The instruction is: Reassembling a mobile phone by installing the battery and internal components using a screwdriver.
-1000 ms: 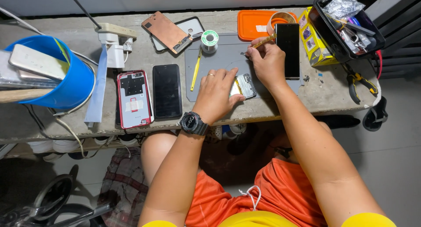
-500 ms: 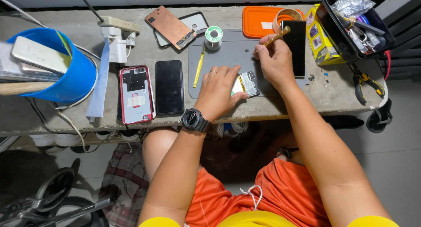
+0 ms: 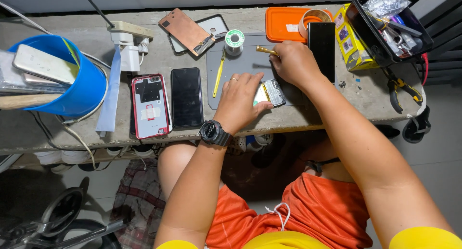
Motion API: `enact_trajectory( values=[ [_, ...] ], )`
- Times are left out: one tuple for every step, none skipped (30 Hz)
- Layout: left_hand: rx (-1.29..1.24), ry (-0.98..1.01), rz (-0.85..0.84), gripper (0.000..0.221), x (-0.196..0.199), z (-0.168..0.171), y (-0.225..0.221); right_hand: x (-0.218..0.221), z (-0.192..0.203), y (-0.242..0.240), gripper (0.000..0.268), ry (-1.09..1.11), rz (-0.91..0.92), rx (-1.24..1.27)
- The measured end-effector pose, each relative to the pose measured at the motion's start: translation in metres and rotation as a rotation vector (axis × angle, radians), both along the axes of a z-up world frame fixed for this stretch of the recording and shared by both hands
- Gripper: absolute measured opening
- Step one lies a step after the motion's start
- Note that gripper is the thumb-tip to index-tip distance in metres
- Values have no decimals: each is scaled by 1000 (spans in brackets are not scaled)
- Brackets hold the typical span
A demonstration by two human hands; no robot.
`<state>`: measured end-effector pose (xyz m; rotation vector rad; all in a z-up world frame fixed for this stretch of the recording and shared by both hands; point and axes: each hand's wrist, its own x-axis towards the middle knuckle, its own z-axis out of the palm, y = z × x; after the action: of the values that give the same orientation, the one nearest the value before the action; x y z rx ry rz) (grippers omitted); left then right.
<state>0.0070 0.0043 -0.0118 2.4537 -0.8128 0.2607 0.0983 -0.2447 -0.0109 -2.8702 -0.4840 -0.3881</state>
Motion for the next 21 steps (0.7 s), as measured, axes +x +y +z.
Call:
enact_trajectory(
  values=[
    [0,1,-1,91,0,0,0,2,2,3,19,1,-1,0],
    [-3,-1,-4,91,0,0,1,5,5,5,22,16,-5,-118],
    [-7,-3,-6,91,0,0,1,8,8,8,25,32,-9,-237],
    [-7,-4,-9,91,0,-1,1,12,10,11,25,32,-11,-236],
    [-8,4,-11,92,0,-1,1,16,13,14,22,59,-2,-305],
    [-10,12,-12,92,0,-1,2,21,16,17,20,86,8,-373],
    [-9,10,-14,92,0,-1,1,26,14,16,20,85,6,-372],
    [-2,9,-9,92,0,-1,1,31,11,17,16,101,5,-398],
    [5,7,-4,92,0,-1,1,36,9,17,14,118,5,-424],
    [6,7,-4,92,0,-1,1,34,14,19,14,118,5,-423],
    [5,8,-8,91,0,-1,1,33,20,21,15,163,-19,-387],
    [4,10,-13,90,0,-1,1,30,24,23,20,210,-44,-352],
    [4,12,-14,90,-1,0,1,18,33,23,20,212,-45,-351],
    [-2,8,-15,89,-2,2,1,7,41,23,19,274,-35,-169],
    [-7,5,-16,87,-3,3,2,-4,50,24,18,333,-24,14],
    [-7,8,-14,87,-2,0,0,-16,48,18,18,337,-21,14],
    [-43,-70,7,69,-2,-3,-2,-29,46,12,18,272,-14,169],
    [-78,-147,28,52,-2,-6,-2,-42,44,7,21,208,-5,326],
    [-77,-143,33,52,0,-9,-4,-56,43,8,21,212,-1,326],
    [-120,-234,60,39,1,-12,-8,-69,43,7,16,221,-24,465],
    [-162,-324,88,27,3,-15,-11,-83,43,6,12,229,-48,603]
  ],
)
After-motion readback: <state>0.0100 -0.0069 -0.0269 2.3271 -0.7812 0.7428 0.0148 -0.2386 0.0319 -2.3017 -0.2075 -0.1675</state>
